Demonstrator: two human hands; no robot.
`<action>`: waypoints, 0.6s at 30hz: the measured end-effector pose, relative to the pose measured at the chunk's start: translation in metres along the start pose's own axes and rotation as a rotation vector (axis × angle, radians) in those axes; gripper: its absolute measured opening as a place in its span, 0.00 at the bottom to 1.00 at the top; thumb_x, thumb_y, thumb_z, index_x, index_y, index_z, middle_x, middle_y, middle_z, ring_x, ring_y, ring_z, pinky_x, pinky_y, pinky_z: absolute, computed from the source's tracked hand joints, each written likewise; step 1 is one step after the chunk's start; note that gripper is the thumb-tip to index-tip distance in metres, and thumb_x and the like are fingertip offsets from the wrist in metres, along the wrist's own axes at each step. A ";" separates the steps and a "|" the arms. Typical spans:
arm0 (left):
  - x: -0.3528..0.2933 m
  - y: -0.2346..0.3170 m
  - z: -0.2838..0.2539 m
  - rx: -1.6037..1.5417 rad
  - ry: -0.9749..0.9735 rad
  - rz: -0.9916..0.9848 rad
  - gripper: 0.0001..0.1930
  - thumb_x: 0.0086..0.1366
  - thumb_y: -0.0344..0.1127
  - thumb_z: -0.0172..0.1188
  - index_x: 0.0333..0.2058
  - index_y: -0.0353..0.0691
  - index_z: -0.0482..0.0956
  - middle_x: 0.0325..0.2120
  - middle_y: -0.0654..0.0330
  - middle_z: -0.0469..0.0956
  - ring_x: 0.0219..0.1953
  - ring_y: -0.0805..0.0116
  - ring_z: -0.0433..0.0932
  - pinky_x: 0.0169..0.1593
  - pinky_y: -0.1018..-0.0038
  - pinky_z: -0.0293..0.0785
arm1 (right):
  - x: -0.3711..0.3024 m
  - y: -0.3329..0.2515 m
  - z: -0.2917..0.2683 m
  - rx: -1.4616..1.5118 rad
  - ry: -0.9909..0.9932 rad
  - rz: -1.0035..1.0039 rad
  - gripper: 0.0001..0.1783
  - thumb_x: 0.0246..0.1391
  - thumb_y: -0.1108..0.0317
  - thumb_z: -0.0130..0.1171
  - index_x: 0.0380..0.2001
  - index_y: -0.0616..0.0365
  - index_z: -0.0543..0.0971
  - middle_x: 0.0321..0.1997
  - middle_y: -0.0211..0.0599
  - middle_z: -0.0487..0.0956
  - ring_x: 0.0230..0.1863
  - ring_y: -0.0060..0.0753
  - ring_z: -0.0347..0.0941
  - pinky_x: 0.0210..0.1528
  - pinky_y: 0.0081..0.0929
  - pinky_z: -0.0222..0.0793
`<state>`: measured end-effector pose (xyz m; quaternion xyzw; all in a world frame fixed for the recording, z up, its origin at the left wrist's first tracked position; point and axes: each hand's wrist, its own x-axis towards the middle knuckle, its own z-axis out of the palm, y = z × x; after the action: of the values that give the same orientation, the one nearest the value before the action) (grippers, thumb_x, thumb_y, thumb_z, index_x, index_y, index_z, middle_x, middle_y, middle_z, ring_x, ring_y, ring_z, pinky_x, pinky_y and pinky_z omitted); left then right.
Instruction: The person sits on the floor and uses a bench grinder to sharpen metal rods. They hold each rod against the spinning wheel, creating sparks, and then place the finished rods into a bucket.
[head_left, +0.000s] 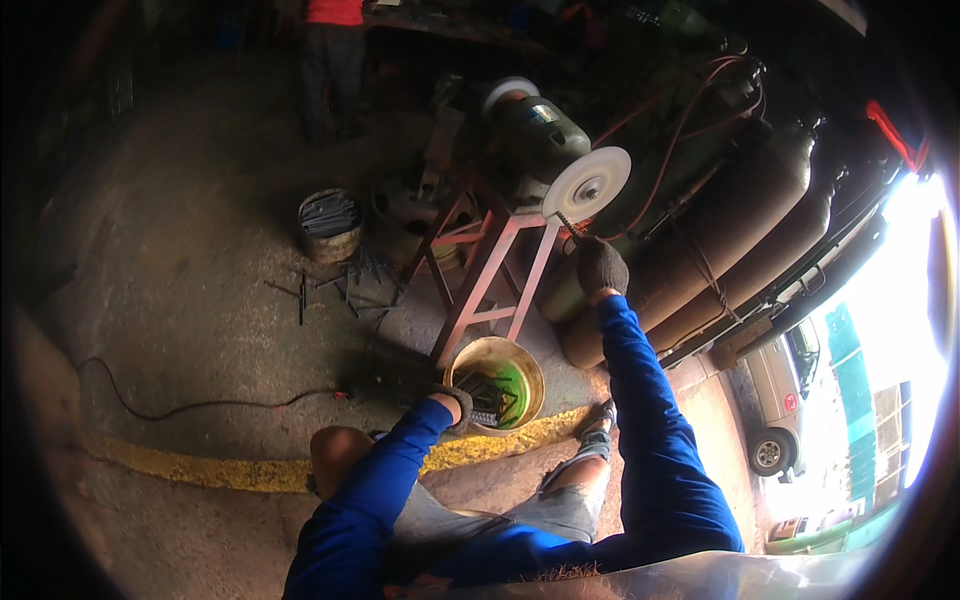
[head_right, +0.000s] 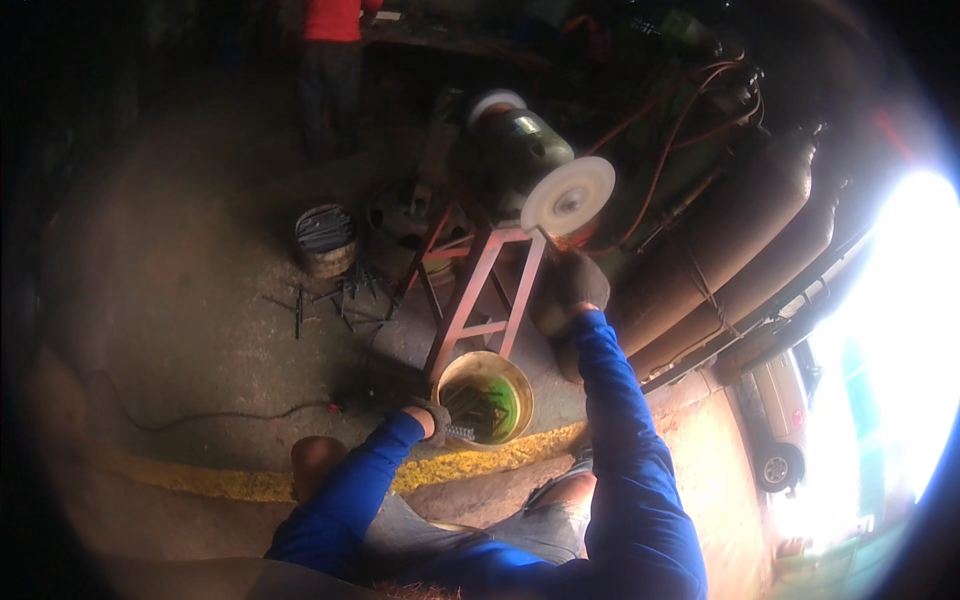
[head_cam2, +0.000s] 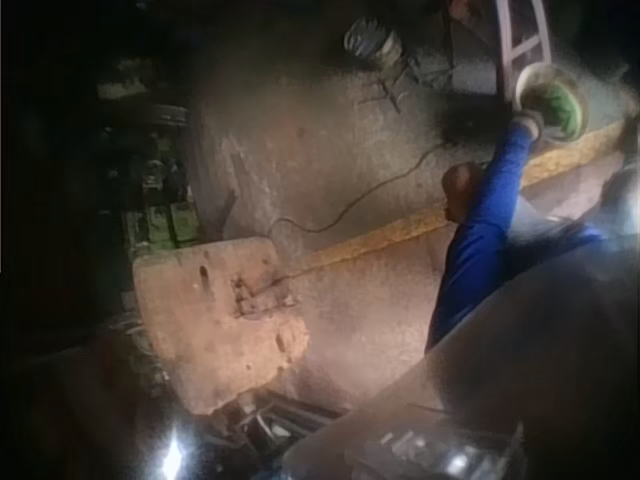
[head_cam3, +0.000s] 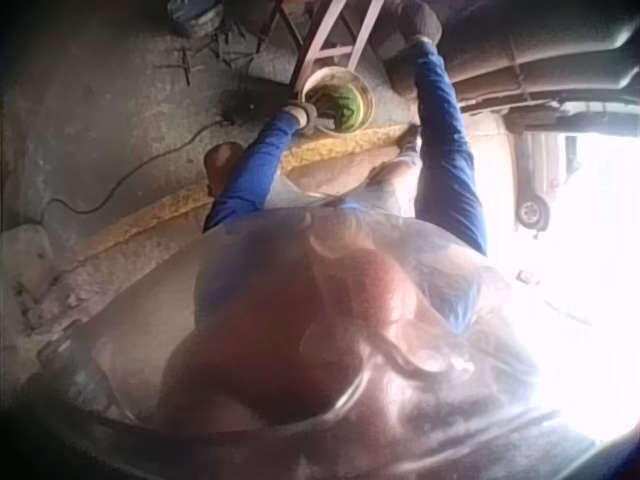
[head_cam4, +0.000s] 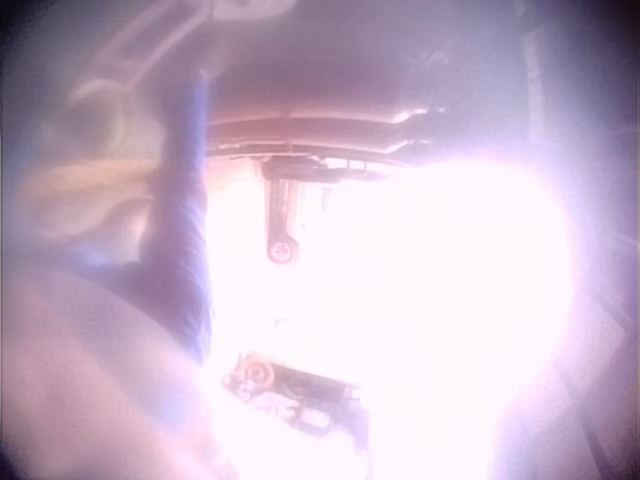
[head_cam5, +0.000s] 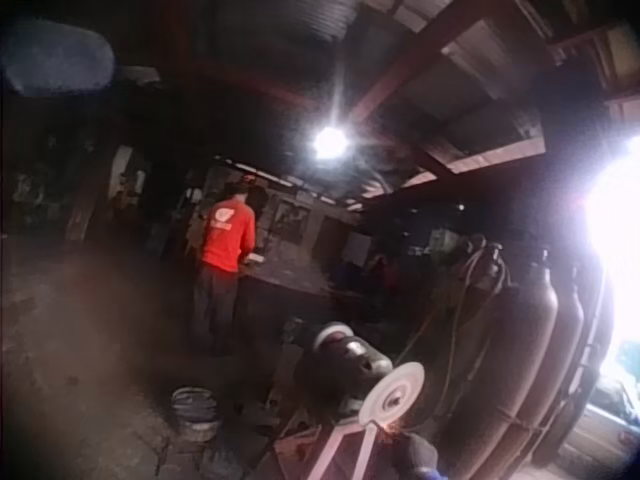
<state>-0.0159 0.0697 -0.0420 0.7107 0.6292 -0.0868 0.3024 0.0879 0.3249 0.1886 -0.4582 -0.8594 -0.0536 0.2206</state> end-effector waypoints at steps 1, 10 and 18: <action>0.006 -0.003 0.005 0.001 0.005 -0.009 0.23 0.49 0.43 0.62 0.44 0.41 0.79 0.46 0.53 0.77 0.48 0.55 0.77 0.49 0.62 0.73 | 0.002 0.002 0.002 -0.035 -0.006 -0.011 0.14 0.50 0.60 0.50 0.39 0.46 0.80 0.37 0.43 0.80 0.40 0.51 0.76 0.41 0.44 0.71; 0.018 -0.014 0.018 -0.032 0.010 -0.093 0.25 0.45 0.44 0.65 0.44 0.40 0.80 0.45 0.51 0.78 0.48 0.53 0.77 0.49 0.62 0.73 | -0.006 -0.024 -0.013 -0.068 -0.033 -0.031 0.14 0.49 0.60 0.50 0.37 0.48 0.80 0.35 0.46 0.80 0.40 0.52 0.76 0.41 0.45 0.71; 0.018 -0.037 0.043 -0.053 0.059 -0.086 0.22 0.62 0.41 0.47 0.52 0.38 0.73 0.56 0.54 0.69 0.56 0.57 0.70 0.57 0.65 0.65 | -0.050 0.008 0.056 0.533 -0.057 -0.182 0.19 0.52 0.74 0.48 0.49 0.58 0.73 0.32 0.43 0.80 0.26 0.41 0.75 0.29 0.32 0.72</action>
<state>-0.0370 0.0626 -0.0970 0.6770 0.6700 -0.0620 0.2983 0.1002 0.3073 0.1164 -0.3061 -0.8867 0.1675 0.3032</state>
